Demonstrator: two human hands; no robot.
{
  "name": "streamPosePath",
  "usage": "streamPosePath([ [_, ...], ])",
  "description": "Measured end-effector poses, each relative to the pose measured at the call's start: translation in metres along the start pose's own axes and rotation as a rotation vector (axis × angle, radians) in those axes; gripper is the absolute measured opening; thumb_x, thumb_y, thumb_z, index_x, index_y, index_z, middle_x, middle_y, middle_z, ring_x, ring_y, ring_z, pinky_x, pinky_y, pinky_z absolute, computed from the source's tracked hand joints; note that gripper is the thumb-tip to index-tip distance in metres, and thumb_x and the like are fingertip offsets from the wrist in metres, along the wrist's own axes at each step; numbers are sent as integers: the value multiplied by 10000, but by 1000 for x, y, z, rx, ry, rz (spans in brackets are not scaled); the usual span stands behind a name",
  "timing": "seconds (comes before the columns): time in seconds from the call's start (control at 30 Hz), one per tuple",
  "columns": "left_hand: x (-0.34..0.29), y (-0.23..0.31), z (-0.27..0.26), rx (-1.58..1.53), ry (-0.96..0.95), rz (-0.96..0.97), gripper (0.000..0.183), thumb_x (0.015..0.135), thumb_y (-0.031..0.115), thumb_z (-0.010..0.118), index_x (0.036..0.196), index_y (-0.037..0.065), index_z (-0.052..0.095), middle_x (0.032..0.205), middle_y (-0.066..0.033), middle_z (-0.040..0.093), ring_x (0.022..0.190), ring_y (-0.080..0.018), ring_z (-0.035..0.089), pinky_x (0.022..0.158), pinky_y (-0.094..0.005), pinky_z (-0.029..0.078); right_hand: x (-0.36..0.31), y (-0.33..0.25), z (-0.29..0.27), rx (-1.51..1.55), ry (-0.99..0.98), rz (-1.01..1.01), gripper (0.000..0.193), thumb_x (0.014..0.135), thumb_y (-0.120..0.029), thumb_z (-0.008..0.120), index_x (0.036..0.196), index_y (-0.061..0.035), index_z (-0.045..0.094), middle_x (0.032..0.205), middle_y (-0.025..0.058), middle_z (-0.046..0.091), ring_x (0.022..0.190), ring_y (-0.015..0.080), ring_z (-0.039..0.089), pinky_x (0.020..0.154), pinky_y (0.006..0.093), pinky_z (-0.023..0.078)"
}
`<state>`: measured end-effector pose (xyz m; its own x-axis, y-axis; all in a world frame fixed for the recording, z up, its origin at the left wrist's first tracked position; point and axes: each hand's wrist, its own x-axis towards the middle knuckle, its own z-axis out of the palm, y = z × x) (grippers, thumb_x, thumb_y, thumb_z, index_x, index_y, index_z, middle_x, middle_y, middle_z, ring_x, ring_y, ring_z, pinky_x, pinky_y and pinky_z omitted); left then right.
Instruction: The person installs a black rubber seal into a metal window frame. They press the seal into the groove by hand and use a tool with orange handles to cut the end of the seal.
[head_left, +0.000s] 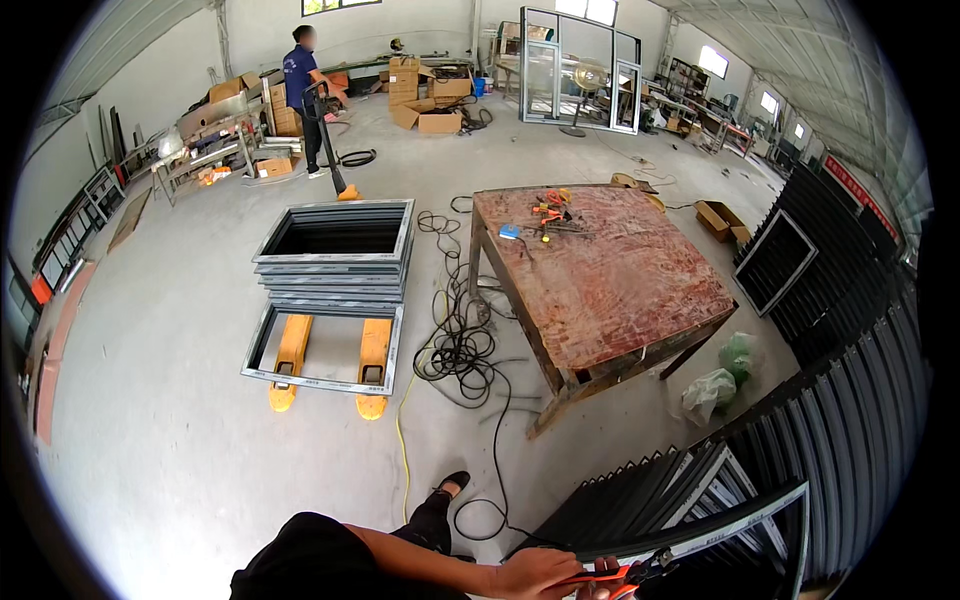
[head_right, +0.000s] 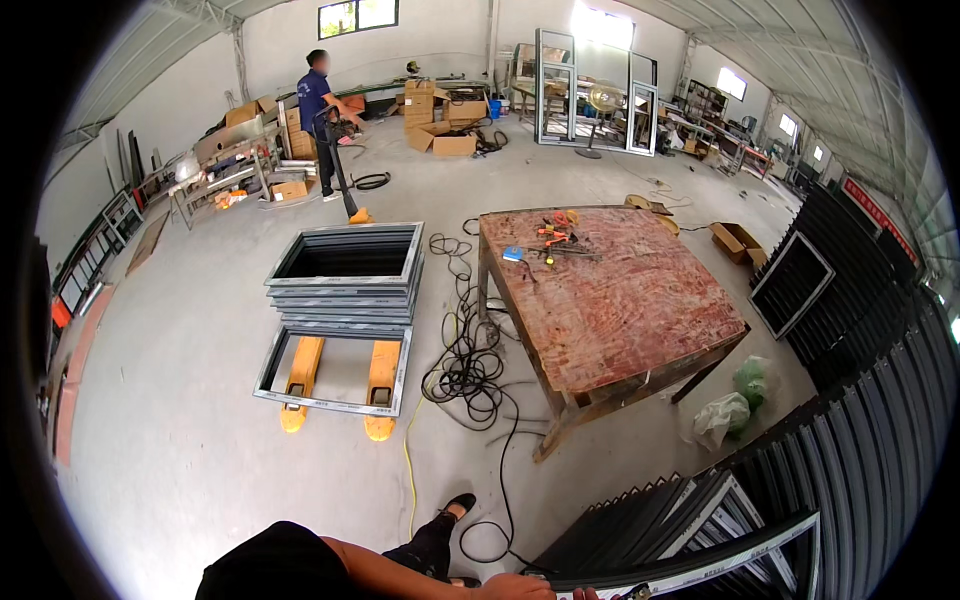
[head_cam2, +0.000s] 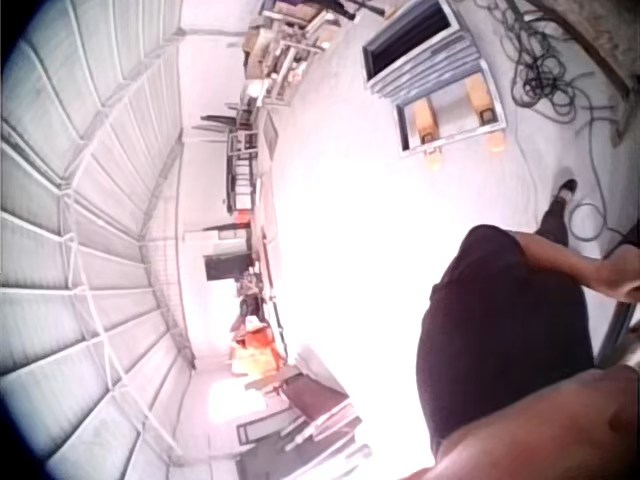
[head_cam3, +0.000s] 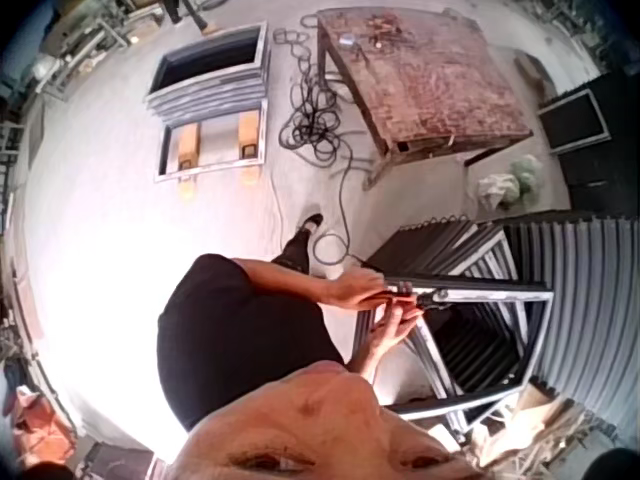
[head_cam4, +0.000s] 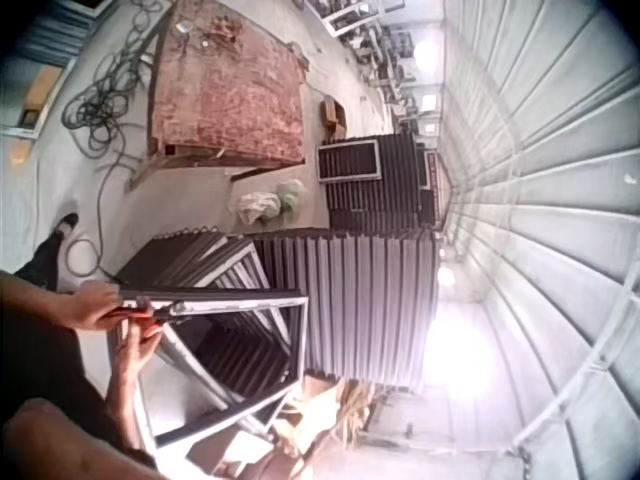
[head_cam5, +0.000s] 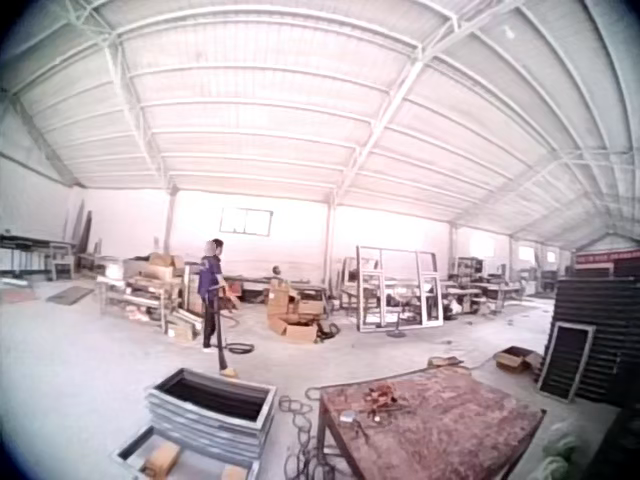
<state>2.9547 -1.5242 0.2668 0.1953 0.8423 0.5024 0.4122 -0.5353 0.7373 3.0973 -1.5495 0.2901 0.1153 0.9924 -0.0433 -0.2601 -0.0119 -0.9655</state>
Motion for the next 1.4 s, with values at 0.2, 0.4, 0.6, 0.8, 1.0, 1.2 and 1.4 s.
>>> streamPosePath([
  [0.2,0,10,-21,24,14,42,221,805,196,643,898,56,499,737,-83,479,645,-275,548,522,-364,422,-13,0,0,-183,-11,35,484,882,-148,615,1261,-16,345,1124,95,534,978,147,529,825,269,447],
  [0.4,1,10,-6,22,-106,217,276,781,229,665,969,69,542,786,-71,521,637,-258,553,517,-350,437,-11,13,1,87,36,-73,722,881,-339,582,1417,-14,225,1339,196,409,1207,274,441,1008,388,344],
  [0.6,0,9,-15,-250,-403,271,274,781,211,648,983,65,533,882,-76,558,771,-267,575,621,-372,456,-4,-7,0,291,-3,434,548,760,36,511,1293,45,383,1175,204,493,1077,277,517,940,408,422],
  [0.8,-21,-41,-36,-33,-301,-64,91,774,50,606,863,56,598,678,-83,583,578,-264,587,518,-381,459,-10,-9,-6,401,145,339,651,635,114,445,1279,23,422,1281,169,464,1271,328,376,1025,547,357],
  [1.0,-26,-132,5,-23,-317,-389,230,954,181,435,1056,21,566,980,-127,602,939,-295,572,809,-348,438,-27,1,-33,207,-101,535,655,668,108,494,1312,28,406,1217,190,539,1214,310,471,1052,441,329],
  [1.2,-36,-202,63,-652,-762,-949,375,974,332,437,1031,-8,583,978,-40,596,956,-138,523,904,-283,394,-23,11,-8,523,-274,906,762,610,-178,689,1280,48,405,1028,178,593,1042,295,557,969,390,374],
  [1.4,-28,-171,28,-644,-808,-919,301,957,272,479,921,-6,590,793,-23,579,741,-86,539,681,-241,434,-28,41,-12,792,-149,940,730,650,-69,641,1328,-5,376,1026,216,571,985,330,572,912,450,420],
])
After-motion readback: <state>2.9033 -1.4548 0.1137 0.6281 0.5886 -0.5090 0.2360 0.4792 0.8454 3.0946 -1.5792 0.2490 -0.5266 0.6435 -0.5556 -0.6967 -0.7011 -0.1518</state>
